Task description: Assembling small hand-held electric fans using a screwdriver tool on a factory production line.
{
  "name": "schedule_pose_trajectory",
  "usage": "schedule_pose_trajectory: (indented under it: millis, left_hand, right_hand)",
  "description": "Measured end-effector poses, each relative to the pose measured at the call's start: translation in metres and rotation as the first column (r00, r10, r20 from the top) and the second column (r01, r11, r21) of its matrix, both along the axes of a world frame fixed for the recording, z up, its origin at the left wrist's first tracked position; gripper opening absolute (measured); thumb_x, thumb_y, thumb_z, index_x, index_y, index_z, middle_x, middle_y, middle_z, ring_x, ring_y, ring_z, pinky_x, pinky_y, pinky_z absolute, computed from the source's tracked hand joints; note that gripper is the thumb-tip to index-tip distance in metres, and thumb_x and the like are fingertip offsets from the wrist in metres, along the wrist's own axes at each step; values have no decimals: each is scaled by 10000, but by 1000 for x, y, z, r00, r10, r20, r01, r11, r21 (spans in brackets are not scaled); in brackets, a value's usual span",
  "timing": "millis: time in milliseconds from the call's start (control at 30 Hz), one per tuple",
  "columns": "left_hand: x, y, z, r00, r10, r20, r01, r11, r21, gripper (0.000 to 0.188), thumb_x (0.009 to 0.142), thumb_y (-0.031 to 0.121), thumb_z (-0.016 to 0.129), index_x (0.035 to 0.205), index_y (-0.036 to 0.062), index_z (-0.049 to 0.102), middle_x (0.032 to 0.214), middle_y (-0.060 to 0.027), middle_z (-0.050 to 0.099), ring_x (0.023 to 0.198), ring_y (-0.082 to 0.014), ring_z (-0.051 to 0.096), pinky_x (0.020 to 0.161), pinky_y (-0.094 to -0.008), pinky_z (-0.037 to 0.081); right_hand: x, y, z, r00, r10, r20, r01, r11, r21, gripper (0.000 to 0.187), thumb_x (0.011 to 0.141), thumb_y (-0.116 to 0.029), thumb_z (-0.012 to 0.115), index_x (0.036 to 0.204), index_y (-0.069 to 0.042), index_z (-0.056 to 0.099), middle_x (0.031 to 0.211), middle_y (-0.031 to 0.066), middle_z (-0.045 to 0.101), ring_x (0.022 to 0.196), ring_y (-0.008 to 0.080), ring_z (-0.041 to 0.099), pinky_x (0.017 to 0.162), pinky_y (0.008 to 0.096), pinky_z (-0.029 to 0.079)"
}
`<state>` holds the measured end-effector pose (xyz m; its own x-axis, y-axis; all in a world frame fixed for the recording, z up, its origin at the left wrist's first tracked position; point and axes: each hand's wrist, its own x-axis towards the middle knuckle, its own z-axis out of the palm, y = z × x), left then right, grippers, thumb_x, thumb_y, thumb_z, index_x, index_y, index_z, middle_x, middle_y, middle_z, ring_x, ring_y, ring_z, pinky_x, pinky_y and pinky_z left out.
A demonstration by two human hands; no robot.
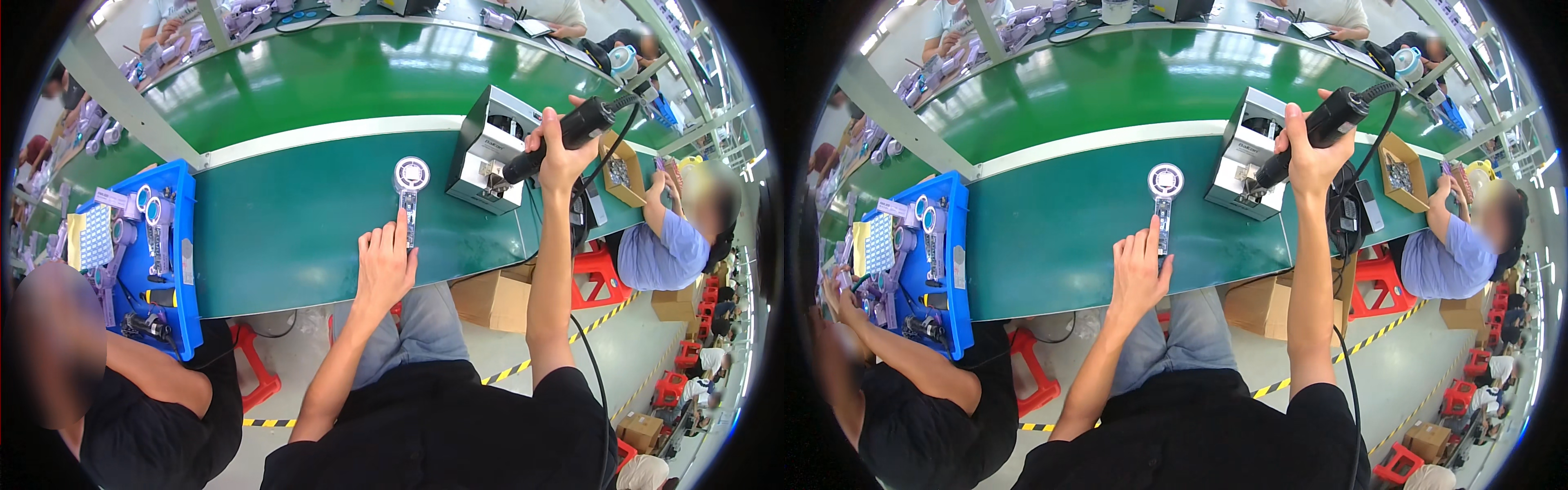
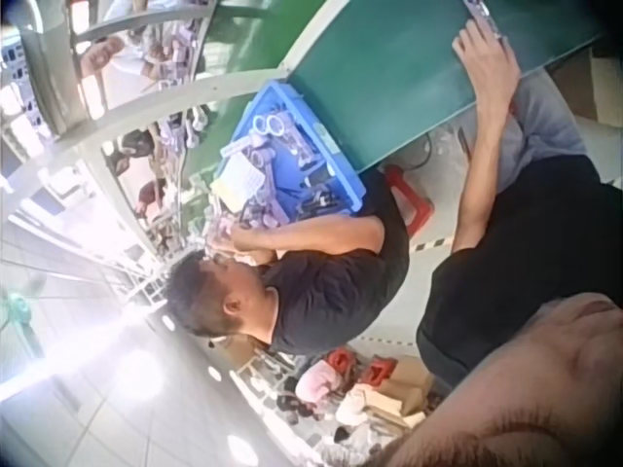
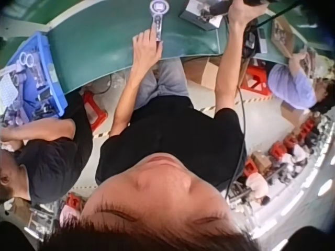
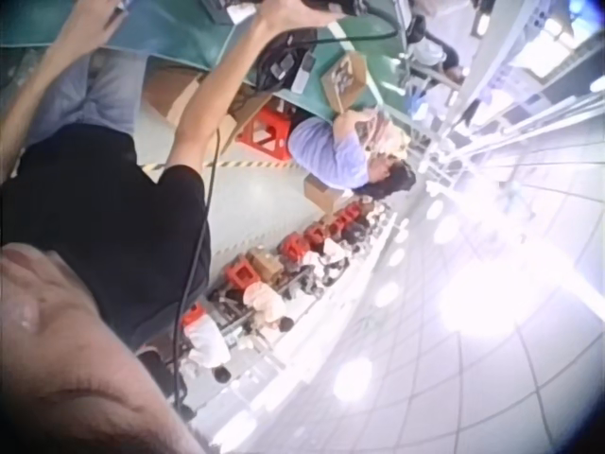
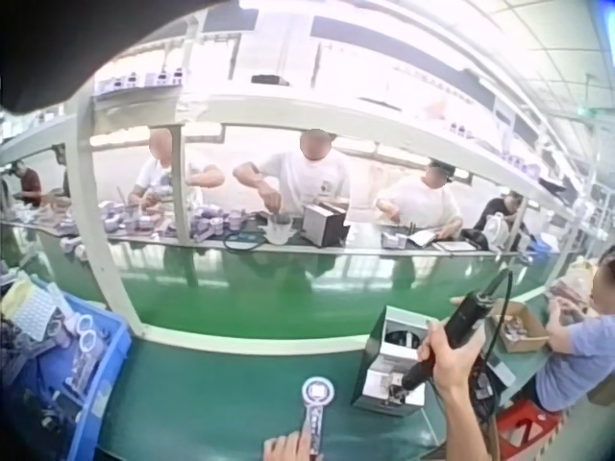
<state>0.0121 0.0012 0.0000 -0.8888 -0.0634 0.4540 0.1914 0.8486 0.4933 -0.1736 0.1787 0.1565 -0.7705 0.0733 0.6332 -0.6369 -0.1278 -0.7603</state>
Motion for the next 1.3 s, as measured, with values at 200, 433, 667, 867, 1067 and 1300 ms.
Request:
schedule_pose_trajectory:
  millis: [200,433,667,867,1067,1300]
  left_hand:
    - [0,1,1,1000,-6,-12,6,1000,7,714,819,133,696,1437,-83,412,1099,-159,565,962,-287,537,880,-419,398]
    - [2,-2,0,1000,13,25,-13,999,30,730,803,128,713,1434,-80,412,1142,-177,571,992,-308,549,880,-428,405]
    - [1,-2,-3,1000,-13,17,13,999,32,741,810,137,703,1444,-87,393,1144,-181,569,977,-309,539,875,-435,406]
    - [1,-2,-4,1000,-6,-5,6,998,57,727,796,119,714,1426,-83,413,1084,-157,556,944,-295,529,880,-428,409]
    - [2,-3,-6,1000,-12,11,11,998,67,724,814,138,699,1440,-73,402,1111,-166,564,972,-306,537,890,-441,405]
    - [0,-3,-8,1000,-7,6,7,998,65,727,810,139,700,1443,-63,405,1105,-161,564,975,-304,536,896,-438,404]
  right_hand:
    - [-7,0,-8,998,47,30,-47,999,4,409,894,-15,701,1216,10,450,669,76,573,473,146,554,451,301,462]
    - [0,-8,-14,977,134,169,-111,984,-136,387,922,-58,677,1228,-5,446,651,79,550,449,155,525,439,315,455]
    - [39,-82,-26,951,309,21,-301,937,-176,431,905,27,634,1271,-15,410,688,87,578,501,157,554,491,330,496]
    - [38,-113,-39,948,317,-39,-318,948,-7,478,830,35,739,1227,4,475,675,51,642,532,106,591,518,245,462]
    - [39,-119,-45,950,312,-14,-312,950,-9,464,824,11,760,1202,14,490,672,41,645,555,85,589,536,226,453]
    - [35,-121,-55,953,303,-16,-302,952,42,444,814,3,777,1151,17,489,673,28,647,570,69,583,552,211,445]
